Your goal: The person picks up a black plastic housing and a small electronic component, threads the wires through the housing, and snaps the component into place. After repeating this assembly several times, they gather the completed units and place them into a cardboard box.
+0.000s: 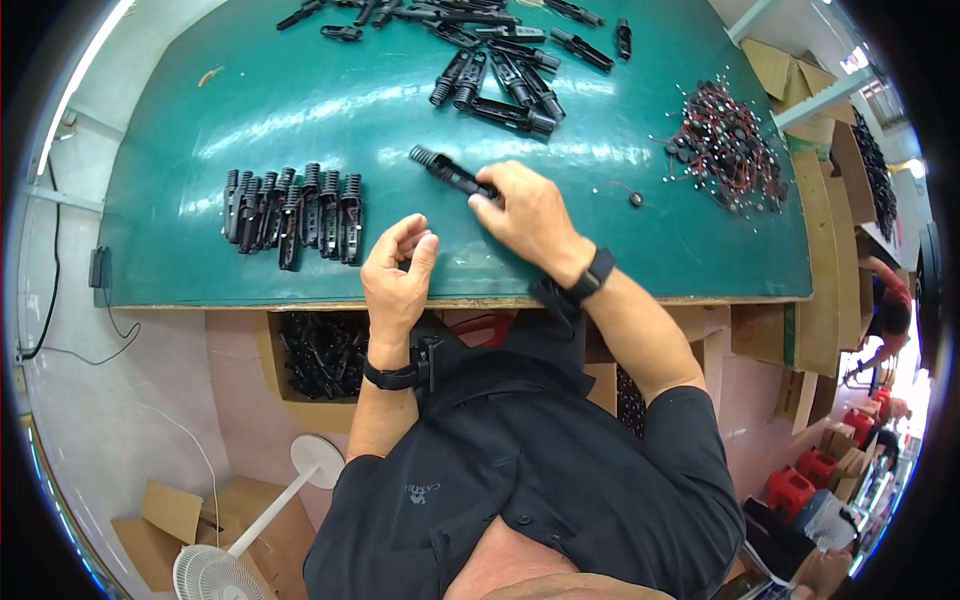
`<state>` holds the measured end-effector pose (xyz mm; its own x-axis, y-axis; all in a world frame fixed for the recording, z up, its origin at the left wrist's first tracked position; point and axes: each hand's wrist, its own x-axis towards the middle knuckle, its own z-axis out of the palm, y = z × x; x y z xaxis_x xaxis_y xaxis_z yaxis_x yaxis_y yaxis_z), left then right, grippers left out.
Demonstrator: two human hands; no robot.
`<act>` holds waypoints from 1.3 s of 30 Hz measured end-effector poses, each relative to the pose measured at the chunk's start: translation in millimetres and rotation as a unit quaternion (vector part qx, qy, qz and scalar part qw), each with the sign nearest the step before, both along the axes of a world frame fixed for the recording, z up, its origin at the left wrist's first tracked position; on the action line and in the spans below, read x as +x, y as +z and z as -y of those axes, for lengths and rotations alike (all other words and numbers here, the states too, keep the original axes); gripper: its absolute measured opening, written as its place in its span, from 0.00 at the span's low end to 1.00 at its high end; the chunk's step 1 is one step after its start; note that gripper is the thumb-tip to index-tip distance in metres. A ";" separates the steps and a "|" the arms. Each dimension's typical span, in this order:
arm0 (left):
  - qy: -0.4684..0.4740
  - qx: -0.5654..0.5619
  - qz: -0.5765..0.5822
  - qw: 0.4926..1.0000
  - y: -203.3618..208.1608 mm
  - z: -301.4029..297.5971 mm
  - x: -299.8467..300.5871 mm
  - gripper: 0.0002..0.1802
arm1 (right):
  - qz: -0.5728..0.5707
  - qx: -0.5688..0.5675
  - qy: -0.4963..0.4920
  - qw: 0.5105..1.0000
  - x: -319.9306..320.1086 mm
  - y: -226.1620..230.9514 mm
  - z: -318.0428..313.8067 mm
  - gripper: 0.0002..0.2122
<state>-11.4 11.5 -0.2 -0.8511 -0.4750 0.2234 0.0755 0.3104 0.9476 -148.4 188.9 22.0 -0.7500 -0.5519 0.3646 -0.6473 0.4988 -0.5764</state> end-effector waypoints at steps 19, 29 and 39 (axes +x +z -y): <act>-0.123 0.328 -0.015 0.937 0.5 -19.6 0.6 0.25 | -0.095 0.089 -0.175 0.976 -25.2 -13.6 -175.4 0.13; -0.160 0.250 -0.052 0.953 -6.4 -16.9 4.1 0.28 | -0.075 0.083 -0.181 0.977 -22.4 -7.5 -154.4 0.09; -0.159 0.179 -0.012 0.971 1.6 -25.0 6.5 0.31 | -0.020 0.119 -0.197 0.973 -19.9 -3.4 -149.6 0.10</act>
